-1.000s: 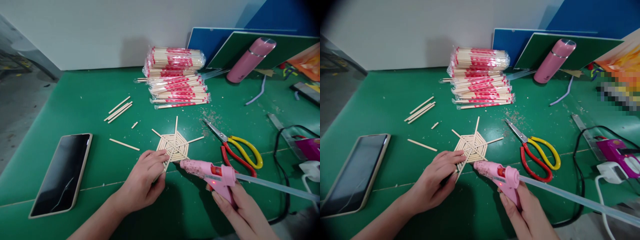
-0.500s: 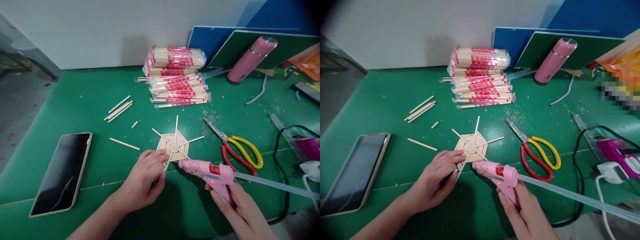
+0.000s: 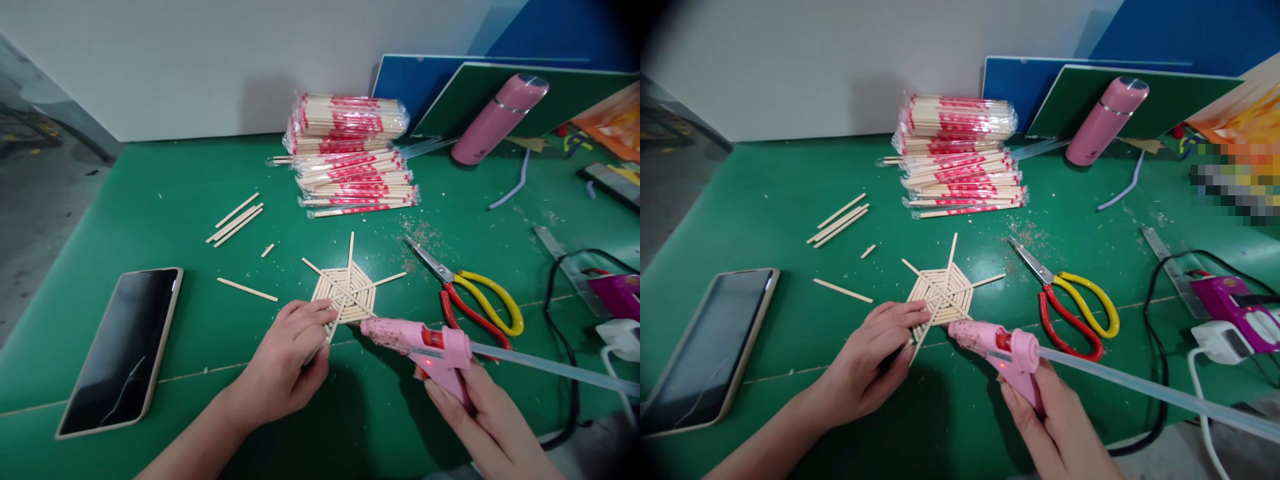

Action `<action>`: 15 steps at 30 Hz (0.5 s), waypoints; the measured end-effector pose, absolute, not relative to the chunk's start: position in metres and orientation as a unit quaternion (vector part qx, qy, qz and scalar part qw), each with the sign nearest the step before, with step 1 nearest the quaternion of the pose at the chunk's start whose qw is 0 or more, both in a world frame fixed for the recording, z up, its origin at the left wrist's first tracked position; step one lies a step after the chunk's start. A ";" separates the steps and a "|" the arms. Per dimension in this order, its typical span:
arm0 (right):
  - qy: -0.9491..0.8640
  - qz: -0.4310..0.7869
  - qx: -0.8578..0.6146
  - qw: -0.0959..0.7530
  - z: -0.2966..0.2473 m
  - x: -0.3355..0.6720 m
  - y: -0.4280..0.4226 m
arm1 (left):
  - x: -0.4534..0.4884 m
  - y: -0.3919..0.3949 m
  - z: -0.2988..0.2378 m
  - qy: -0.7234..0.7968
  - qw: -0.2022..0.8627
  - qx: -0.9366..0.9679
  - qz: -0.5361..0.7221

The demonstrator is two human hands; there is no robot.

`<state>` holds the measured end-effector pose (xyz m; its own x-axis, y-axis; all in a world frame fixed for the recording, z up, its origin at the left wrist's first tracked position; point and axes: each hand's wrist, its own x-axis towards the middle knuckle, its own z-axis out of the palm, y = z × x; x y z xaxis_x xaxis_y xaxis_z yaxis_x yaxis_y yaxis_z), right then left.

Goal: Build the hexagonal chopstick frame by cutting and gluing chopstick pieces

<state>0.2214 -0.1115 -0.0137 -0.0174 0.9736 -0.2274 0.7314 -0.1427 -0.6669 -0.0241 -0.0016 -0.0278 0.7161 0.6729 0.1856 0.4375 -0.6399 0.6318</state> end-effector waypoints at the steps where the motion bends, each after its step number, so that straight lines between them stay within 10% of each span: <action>1: -0.628 0.333 -0.680 0.179 -0.014 0.222 -0.112 | -0.024 -0.002 -0.028 0.314 0.285 0.882 0.206; 15: -0.632 0.326 -0.669 0.216 -0.011 0.226 -0.114 | -0.024 -0.001 -0.027 0.314 0.290 0.883 0.193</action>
<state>0.2258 -0.1142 -0.0106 -0.0116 0.9866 -0.1630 0.7047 -0.1076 -0.7013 -0.0242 -0.0011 -0.0266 0.7280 0.6667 0.1594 0.4422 -0.6345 0.6340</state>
